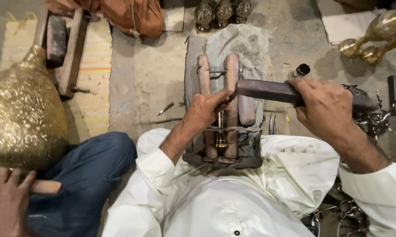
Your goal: The person sits on the floor with a small brass vessel clamped between wooden forms on a sandbag on their lap. They hold a chisel against the vessel surface with one hand and strike it with a hammer held in the other hand, repositioning the chisel repeatedly to cut a decorative pattern into the brass, occasionally pausing to reposition the vessel or pick up a red marking tool.
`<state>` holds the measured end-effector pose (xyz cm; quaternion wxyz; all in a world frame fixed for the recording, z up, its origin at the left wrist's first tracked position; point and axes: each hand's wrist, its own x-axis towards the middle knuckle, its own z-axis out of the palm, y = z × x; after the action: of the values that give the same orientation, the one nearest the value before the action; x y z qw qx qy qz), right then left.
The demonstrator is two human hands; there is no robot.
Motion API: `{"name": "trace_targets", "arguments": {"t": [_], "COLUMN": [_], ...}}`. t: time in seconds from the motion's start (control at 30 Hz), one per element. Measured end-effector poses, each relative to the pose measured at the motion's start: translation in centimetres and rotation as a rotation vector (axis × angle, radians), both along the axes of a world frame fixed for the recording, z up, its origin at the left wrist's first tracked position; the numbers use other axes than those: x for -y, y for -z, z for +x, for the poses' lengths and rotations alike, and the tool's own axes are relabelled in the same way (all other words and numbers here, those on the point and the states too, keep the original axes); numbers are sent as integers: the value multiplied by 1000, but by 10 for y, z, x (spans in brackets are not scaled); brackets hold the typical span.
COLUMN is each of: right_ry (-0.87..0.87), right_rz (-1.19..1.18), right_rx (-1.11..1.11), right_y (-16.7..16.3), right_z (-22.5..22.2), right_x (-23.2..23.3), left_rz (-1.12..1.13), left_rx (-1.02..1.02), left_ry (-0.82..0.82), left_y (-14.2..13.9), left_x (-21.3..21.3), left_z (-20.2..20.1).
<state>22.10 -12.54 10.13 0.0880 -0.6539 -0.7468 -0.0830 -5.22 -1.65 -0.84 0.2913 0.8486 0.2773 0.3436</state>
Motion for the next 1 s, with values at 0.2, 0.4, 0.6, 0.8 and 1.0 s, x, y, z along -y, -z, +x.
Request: {"name": "trace_targets", "arguments": {"t": [0.2,0.4,0.6,0.8,1.0], "right_ry": [-4,18,-170,-254,-351], "right_rz": [-34,-32,13,-38,20], "right_rx": [58,36,191,415,514], "right_y": [-7,-11,-23,-46,-55], "right_z": [-1,-2,-21,-56,-81], "right_x": [-15,-26,-45,-68,-76], "left_rz": [20,-65,-144,-303,-269], "left_rx": [41,168,260,418,514], "left_ry": [-70,-110,-294,-365,-419], "left_y": [7,18,38,47,48], "left_x": [4,15,30,46,55], "left_z": [1,-3,1,6,12]}}
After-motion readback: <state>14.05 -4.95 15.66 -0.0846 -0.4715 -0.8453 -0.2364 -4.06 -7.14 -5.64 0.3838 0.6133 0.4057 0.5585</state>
